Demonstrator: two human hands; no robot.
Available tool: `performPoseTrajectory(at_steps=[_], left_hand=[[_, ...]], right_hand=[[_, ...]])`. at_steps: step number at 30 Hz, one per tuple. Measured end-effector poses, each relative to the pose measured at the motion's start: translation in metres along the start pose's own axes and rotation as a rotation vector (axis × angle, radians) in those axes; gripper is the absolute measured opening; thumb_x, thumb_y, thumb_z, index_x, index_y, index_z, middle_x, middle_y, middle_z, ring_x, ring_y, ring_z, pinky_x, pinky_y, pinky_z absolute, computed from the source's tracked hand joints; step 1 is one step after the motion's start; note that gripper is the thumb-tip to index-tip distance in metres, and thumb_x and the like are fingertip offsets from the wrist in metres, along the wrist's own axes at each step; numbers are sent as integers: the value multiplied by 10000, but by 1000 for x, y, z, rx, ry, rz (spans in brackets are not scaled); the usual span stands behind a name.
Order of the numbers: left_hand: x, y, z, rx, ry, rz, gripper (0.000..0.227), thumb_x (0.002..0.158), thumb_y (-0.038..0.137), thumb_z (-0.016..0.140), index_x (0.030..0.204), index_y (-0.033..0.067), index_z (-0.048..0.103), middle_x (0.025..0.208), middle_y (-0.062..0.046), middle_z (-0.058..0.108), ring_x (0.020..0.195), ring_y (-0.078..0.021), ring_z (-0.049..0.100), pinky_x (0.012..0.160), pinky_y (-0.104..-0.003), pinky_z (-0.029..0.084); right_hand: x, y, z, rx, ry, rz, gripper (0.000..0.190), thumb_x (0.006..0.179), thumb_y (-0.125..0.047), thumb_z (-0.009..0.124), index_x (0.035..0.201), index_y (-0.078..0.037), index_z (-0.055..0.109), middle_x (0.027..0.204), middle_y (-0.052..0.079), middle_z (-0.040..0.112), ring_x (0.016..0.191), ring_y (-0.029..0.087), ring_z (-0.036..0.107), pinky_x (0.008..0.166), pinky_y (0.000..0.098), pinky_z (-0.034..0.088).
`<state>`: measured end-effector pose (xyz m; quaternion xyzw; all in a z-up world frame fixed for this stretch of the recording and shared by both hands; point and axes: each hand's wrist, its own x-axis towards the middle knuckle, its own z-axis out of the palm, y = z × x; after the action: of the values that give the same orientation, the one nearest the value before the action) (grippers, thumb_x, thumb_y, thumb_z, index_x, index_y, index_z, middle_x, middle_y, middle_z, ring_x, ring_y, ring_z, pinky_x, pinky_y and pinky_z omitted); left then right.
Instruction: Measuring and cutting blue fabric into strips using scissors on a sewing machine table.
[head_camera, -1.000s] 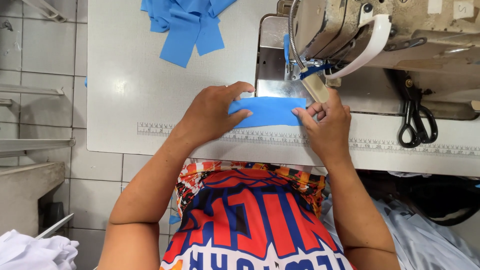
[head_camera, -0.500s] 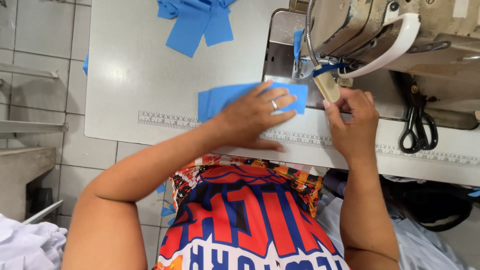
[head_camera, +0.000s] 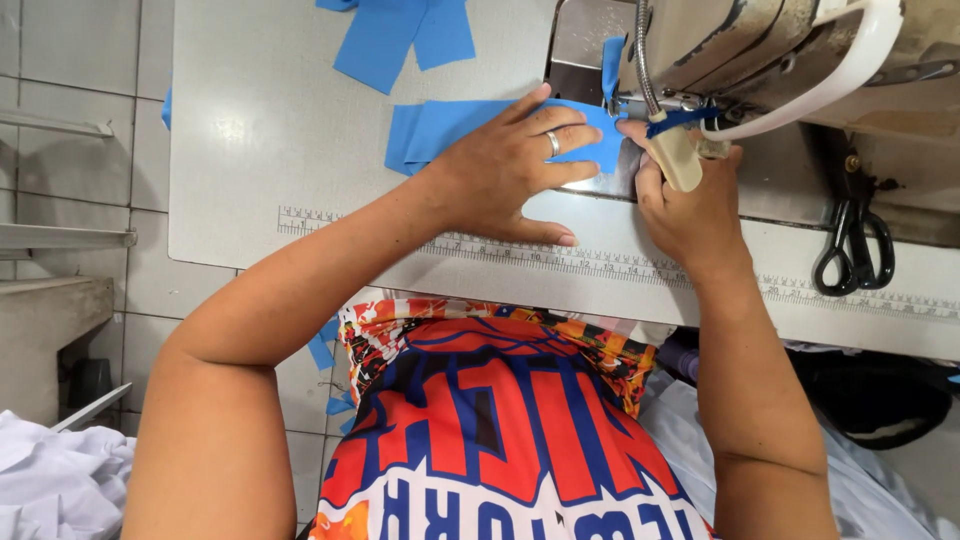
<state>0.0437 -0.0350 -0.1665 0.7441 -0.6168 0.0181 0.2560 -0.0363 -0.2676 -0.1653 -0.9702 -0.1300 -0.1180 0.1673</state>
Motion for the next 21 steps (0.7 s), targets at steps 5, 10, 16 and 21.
performPoseTrajectory(at_steps=[5,10,16,21], left_hand=[[-1,-2,0,5,-5,-26,685,860,652,625,1223,71,616,1331,-195,514,1267,-370,407,1099,-570,196],[0,-3,1,48,10,-24,711,861,680,615,1239,78,613,1335,-203,508,1260,-372,406,1095,-570,207],[-2,-1,3,74,10,-35,727,856,697,615,1267,98,613,1350,-204,503,1271,-364,405,1104,-563,200],[-1,-5,2,47,0,-42,733,856,685,627,1278,85,607,1357,-202,498,1275,-361,395,1096,-569,203]], right_hand=[[3,0,2,-120,139,-151,433,903,44,453,1209,-114,715,981,116,672,790,318,558,712,432,366],[3,3,5,-32,124,-121,433,899,57,460,1235,-93,689,1011,135,645,914,350,583,820,504,376],[-19,23,3,-193,10,-30,156,952,-77,555,1043,-95,680,873,133,632,832,353,570,753,488,379],[-84,61,-68,-4,215,86,264,1010,165,675,1274,160,666,1193,260,608,1058,358,547,802,403,471]])
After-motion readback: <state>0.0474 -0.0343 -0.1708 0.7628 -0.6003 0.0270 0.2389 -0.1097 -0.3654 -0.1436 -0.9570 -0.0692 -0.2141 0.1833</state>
